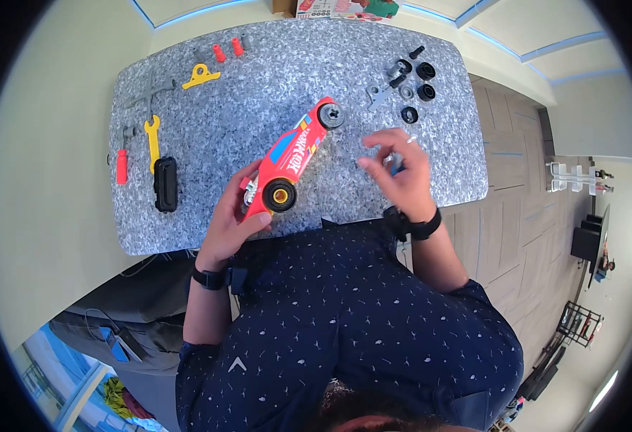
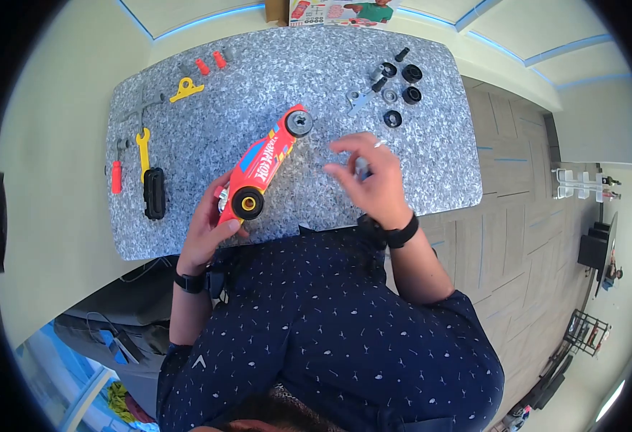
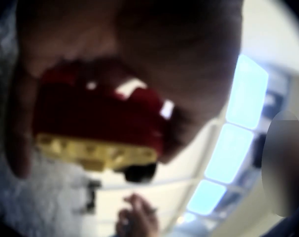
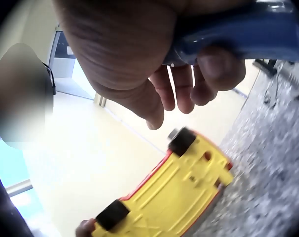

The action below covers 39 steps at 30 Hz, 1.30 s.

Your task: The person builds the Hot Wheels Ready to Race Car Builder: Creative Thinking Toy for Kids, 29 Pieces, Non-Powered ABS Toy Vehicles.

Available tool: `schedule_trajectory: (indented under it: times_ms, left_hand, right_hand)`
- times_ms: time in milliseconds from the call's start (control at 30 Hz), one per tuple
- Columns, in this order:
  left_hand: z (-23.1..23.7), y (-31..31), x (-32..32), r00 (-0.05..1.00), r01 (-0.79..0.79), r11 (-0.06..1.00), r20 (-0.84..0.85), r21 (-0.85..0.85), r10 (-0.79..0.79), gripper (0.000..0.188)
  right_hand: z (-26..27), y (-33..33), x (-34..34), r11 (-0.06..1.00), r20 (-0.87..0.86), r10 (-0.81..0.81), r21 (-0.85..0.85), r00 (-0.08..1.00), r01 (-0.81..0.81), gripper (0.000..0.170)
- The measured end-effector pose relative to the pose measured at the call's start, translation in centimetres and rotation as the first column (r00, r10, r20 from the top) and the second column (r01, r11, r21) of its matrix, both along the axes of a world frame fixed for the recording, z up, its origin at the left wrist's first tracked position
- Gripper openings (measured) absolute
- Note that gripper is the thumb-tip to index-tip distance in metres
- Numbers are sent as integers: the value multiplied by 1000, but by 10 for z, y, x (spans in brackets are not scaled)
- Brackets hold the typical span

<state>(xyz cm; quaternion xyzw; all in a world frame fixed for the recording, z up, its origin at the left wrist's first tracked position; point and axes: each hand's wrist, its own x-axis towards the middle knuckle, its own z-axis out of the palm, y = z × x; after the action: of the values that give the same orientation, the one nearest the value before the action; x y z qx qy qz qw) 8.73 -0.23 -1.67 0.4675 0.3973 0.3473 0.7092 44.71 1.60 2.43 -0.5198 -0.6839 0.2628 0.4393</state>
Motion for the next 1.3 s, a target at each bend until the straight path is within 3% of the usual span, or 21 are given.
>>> schedule_trajectory:
  times_ms: [133,233,267,333,400,500,600,700,733,833,900,967,1033,1100,1167,1233,1300]
  left_hand:
    - [12,8,-9,1000,11,999,-30,45,-10,103]
    - [16,16,-13,999,36,999,-12,19,-36,98]
    - [16,20,-16,999,45,999,-3,7,-45,96]
    - [-6,35,-29,984,138,959,-142,248,-105,90]
    - [-8,43,-29,979,169,939,-161,298,-125,83]
    - [3,47,-23,994,110,978,-39,174,-105,71]
    - [4,54,-20,998,50,961,-44,273,-39,55]
    - [7,55,-16,990,89,944,-136,316,-48,49]
    - [7,52,-13,994,41,969,-108,244,-15,55]
    - [6,46,-4,977,43,884,-206,466,61,76]
    - [4,46,-1,942,66,810,-305,582,142,89]
    - [2,44,4,908,70,768,-360,637,216,94]
    - [2,42,11,886,39,757,-372,652,275,92]
    - [2,39,16,882,14,759,-366,651,297,89]
    - [0,37,18,882,-3,754,-353,657,311,86]
    - [-6,36,17,888,-15,740,-332,672,319,84]
    - [-8,36,18,886,-20,728,-325,685,330,82]
  right_hand:
    - [-5,12,52,957,168,-289,14,942,291,29]
    - [-23,32,102,936,340,-352,110,872,335,33]
    - [-26,39,111,947,355,-316,66,880,314,38]
    - [-33,49,117,956,379,-271,-4,885,295,42]
    - [-43,58,119,964,368,-230,-42,901,263,46]
    - [-55,69,124,958,473,-194,-99,860,270,49]
    - [-60,73,130,958,542,-214,-47,813,284,41]
    - [-64,72,135,937,500,-298,-10,813,350,30]
    - [-62,70,136,924,509,-338,23,791,380,25]
    - [-50,65,141,909,420,-392,40,819,415,25]
    - [-38,60,137,922,173,-355,-97,919,375,23]
    - [18,44,93,900,7,-329,-300,944,316,23]
    - [46,30,47,928,-130,-154,-358,980,99,22]
    - [61,17,-15,958,-217,56,-263,975,-114,23]
    - [50,21,-45,902,-119,366,-201,923,-383,23]
    - [50,28,-77,870,33,477,-160,878,-466,23]
    - [39,36,-99,878,134,477,-109,868,-466,27]
